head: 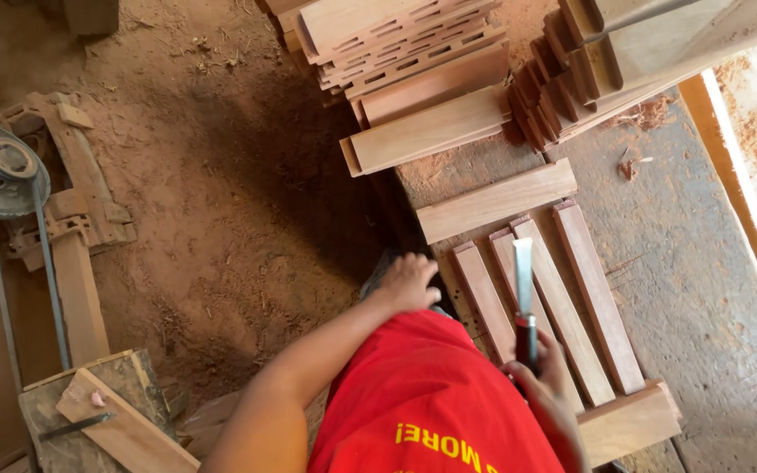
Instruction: The person assembles a slatted wooden frame on a rustic workbench, fitting horizontal slats between two end rails and pressing them into place. They pick slats one at a time from a stack, align them into the grooves, tap the assembly with a hammer, lift the frame to check it, and set it back down to adjust the slats.
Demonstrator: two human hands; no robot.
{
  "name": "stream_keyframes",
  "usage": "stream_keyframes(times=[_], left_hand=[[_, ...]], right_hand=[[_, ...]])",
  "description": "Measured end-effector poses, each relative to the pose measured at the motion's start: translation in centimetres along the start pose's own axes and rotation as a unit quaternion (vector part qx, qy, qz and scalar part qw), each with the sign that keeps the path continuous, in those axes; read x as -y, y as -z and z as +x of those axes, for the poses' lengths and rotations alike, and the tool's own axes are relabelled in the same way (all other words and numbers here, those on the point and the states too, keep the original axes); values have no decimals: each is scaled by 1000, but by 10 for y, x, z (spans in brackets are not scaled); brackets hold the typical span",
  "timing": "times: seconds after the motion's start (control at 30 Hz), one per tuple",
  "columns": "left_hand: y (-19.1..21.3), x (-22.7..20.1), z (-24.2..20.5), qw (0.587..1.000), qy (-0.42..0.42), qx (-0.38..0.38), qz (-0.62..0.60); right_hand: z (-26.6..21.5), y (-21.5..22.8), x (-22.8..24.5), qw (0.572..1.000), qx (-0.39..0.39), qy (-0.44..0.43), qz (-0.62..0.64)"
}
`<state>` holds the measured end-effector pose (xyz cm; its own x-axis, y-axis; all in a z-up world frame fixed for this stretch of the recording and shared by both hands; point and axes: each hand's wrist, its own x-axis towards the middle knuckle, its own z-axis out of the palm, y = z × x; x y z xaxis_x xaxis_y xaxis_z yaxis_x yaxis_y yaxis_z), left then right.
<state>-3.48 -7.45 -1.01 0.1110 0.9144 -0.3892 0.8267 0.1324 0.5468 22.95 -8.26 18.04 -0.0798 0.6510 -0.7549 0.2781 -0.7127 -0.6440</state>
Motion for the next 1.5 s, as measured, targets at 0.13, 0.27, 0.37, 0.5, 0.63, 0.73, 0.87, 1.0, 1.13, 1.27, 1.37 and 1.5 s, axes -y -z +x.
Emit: stream_keyframes(times=[0.13,0.27,0.37,0.5,0.63,0.73,0.87,1.0,1.13,1.27,1.37,1.5], left_hand=[[-22,-26,-32,982,-130,136,2],[-72,-39,-32,966,-252,-26,56],[-70,-64,-34,943,-302,-135,46],[-102,-71,-10,964,-226,-139,22],[-122,-68,1,971,-196,-129,31],[-119,-66,8,972,-204,-64,101],[-122,-61,16,968,-216,-56,114],[-146,-58,20,959,-217,-97,153],[-170,-59,29,974,-193,-63,103],[-139,-61,25,954,-235,-46,182],[-125,-58,24,930,-257,-30,261],[-152,-62,29,924,-217,-105,296]], right_hand=[[59,2,-64,997,40,50,-33],[44,-26,-50,996,39,48,-64],[41,-36,-55,982,46,138,-121],[42,-47,-61,958,-11,154,-241],[33,-68,-41,940,-61,88,-323],[51,-70,-61,934,-68,132,-326],[36,-101,-45,950,-84,147,-262],[18,-141,-11,928,-128,84,-340],[17,-163,15,923,-155,19,-353],[18,-170,36,908,-179,-23,-377],[26,-160,27,890,-170,24,-423],[35,-155,32,890,-138,35,-434]])
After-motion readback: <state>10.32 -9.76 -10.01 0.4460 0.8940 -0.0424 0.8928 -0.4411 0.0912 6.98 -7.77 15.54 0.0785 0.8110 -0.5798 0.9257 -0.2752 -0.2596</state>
